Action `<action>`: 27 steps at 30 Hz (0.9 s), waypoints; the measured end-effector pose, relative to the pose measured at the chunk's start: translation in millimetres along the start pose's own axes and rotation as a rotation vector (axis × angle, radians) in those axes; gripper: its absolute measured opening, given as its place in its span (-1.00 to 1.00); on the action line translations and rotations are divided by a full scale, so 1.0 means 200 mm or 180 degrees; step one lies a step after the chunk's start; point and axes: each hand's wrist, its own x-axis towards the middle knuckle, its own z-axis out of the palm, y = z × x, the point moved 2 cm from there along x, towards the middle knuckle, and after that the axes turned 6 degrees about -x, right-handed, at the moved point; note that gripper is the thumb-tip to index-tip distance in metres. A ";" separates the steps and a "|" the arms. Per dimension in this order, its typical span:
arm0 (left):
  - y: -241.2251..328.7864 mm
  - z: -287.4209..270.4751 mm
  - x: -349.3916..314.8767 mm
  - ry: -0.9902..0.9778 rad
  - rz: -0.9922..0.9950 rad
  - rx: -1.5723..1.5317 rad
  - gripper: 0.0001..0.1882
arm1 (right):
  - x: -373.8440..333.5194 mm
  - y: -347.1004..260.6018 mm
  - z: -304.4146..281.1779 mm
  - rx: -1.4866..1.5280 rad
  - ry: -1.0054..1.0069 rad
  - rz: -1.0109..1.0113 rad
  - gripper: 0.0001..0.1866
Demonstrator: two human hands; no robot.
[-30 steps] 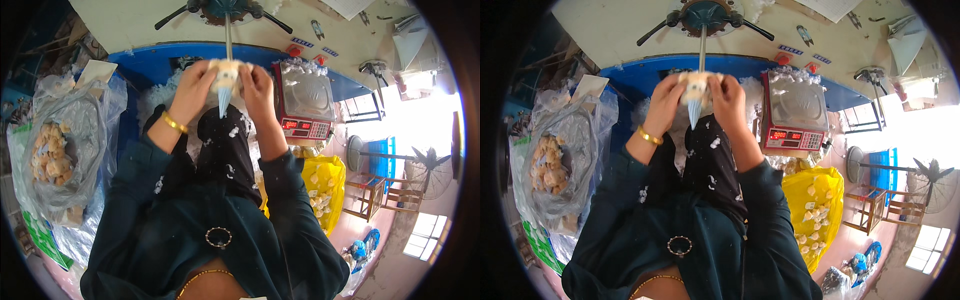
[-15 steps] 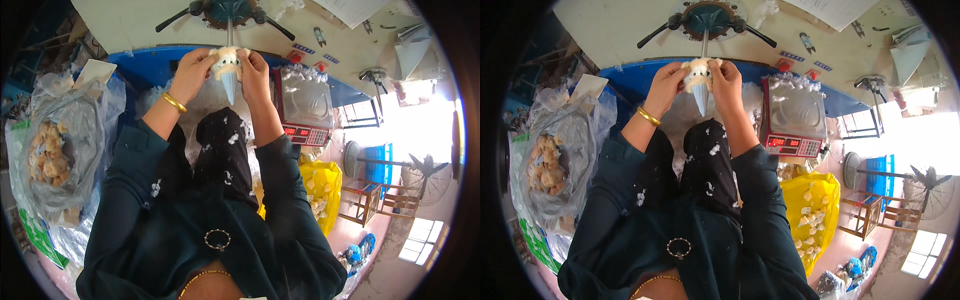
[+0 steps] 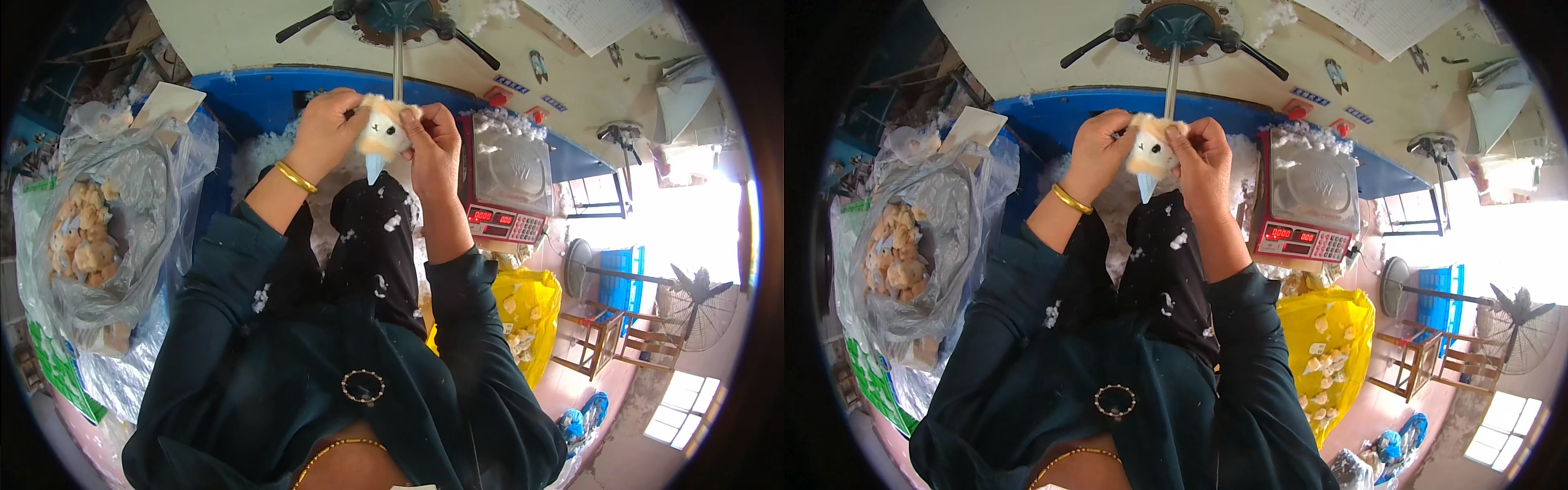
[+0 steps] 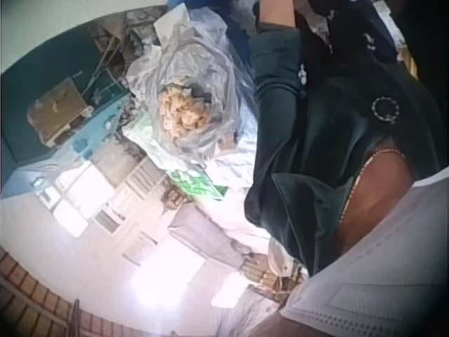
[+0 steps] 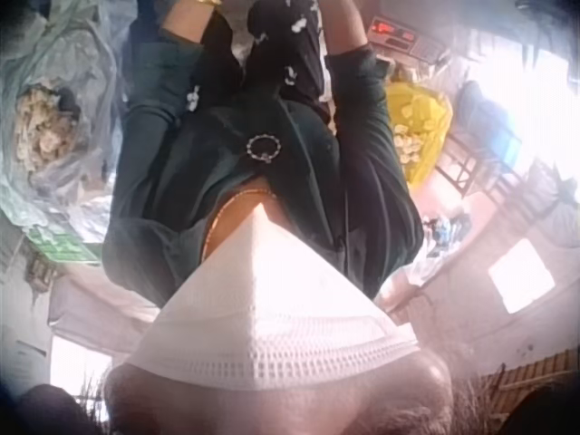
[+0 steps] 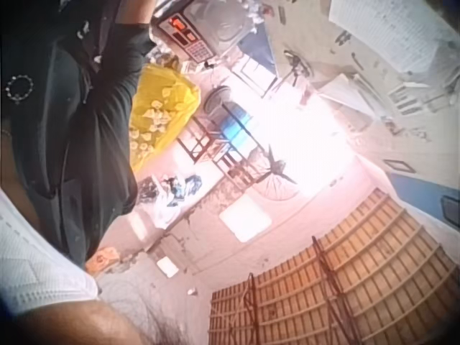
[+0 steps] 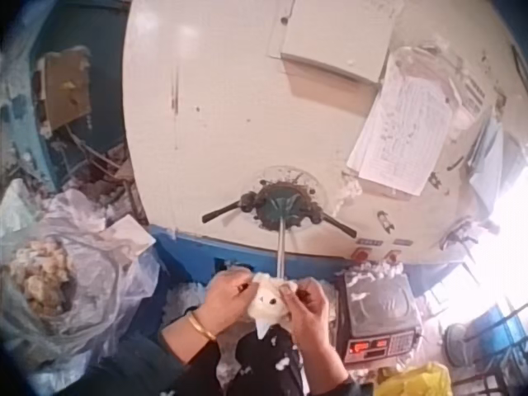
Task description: The person repeatedly stuffs small plush toys with white filling material by hand. They pick up each toy, insert filling, and place it into a plastic bag, continuing the process for multiple units.
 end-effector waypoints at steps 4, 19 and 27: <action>0.05 0.00 0.00 -0.0032 0.0160 0.0107 -0.78 | 0.02 0.01 -0.03 0.0126 0.0128 -0.0122 -0.80; 0.08 0.05 -0.08 0.0071 -0.0092 0.0200 -0.82 | 0.03 0.02 -0.08 -0.0400 0.0229 -0.1003 -0.88; 0.17 0.09 -0.16 0.0137 -0.0149 0.0187 -0.80 | -0.01 0.10 -0.23 -0.1075 0.0408 -0.0976 -0.87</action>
